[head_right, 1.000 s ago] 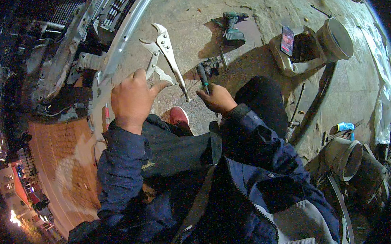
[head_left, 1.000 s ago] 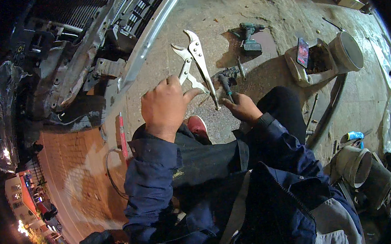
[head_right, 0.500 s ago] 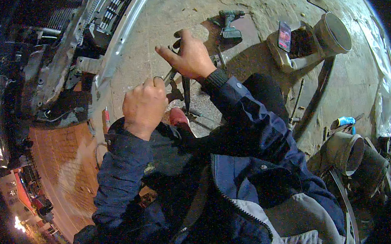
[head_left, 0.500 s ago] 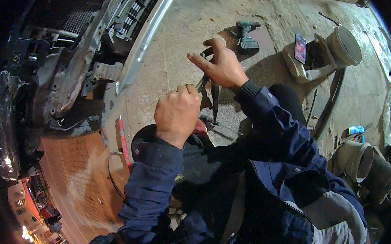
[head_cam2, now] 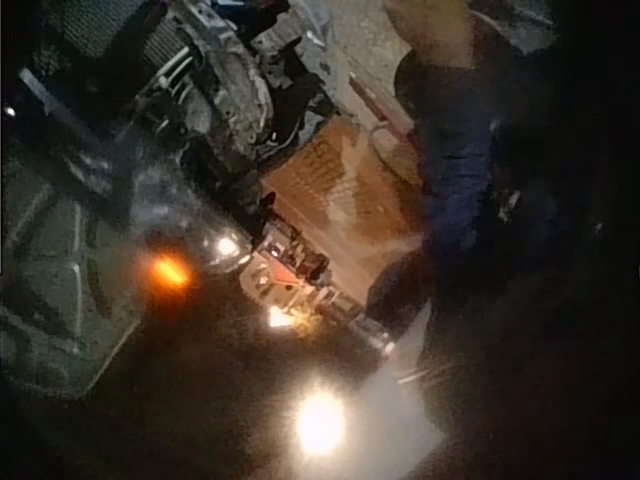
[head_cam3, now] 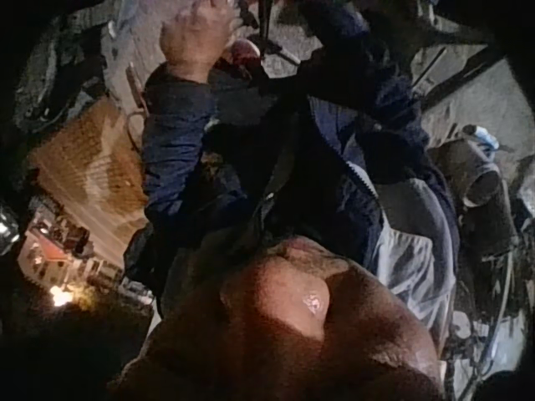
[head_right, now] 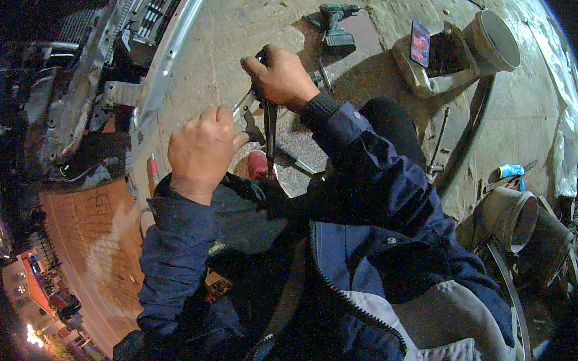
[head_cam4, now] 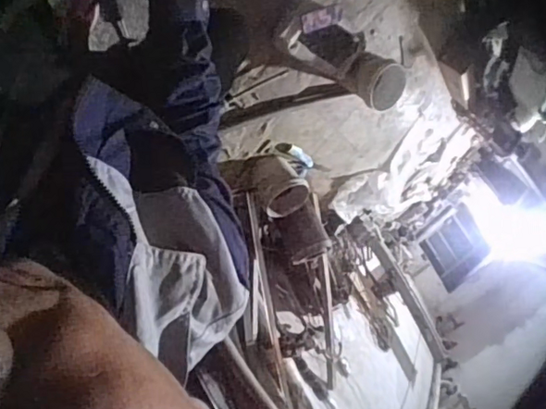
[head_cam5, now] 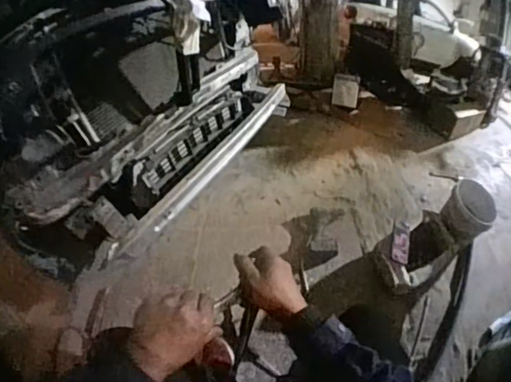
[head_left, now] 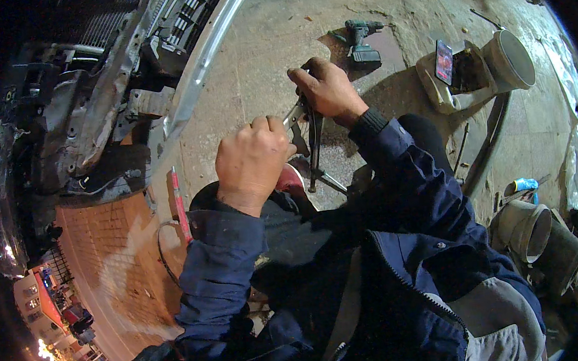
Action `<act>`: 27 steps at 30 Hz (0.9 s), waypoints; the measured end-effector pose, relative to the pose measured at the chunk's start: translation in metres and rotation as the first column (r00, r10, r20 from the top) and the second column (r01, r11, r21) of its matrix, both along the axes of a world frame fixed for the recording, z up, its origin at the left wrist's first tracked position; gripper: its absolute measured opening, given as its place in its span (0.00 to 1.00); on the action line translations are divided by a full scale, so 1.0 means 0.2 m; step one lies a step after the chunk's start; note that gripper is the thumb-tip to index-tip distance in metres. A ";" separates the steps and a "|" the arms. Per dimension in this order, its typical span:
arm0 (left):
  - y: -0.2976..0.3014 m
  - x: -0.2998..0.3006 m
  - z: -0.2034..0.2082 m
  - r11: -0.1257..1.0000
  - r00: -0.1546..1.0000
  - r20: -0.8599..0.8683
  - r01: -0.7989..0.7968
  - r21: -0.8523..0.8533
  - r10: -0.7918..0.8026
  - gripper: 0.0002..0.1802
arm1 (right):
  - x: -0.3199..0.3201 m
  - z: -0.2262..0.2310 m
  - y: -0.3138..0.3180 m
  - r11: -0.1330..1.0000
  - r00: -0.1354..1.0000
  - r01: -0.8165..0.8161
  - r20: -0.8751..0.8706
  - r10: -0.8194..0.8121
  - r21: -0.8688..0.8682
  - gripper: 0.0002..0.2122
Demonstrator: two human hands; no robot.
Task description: The person uses pliers and a power drill to work on a car part. They manipulate the part with both hands, adjusting and securing components within the engine bay.
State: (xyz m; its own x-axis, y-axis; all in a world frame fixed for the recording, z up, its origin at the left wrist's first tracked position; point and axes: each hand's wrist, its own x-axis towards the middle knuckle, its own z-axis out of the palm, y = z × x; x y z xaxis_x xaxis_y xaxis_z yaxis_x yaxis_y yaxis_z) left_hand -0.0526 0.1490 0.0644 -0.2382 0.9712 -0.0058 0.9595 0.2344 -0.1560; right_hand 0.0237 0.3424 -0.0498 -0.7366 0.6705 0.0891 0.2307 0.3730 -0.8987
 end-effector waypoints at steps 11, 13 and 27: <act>0.00 -0.01 0.01 0.985 0.979 -0.162 0.139 0.105 -0.121 0.27 | 0.00 -0.13 0.01 0.963 0.997 -0.082 -0.023 0.079 -0.255 0.14; 0.00 -0.01 0.01 0.985 0.979 -0.168 0.134 0.109 -0.115 0.27 | -0.01 -0.14 0.02 0.955 0.997 -0.080 -0.040 0.072 -0.286 0.13; 0.01 0.01 0.03 0.994 0.991 0.126 -0.036 -0.099 0.048 0.25 | 0.05 -0.04 -0.06 0.936 0.992 -0.099 -0.105 0.067 -0.337 0.18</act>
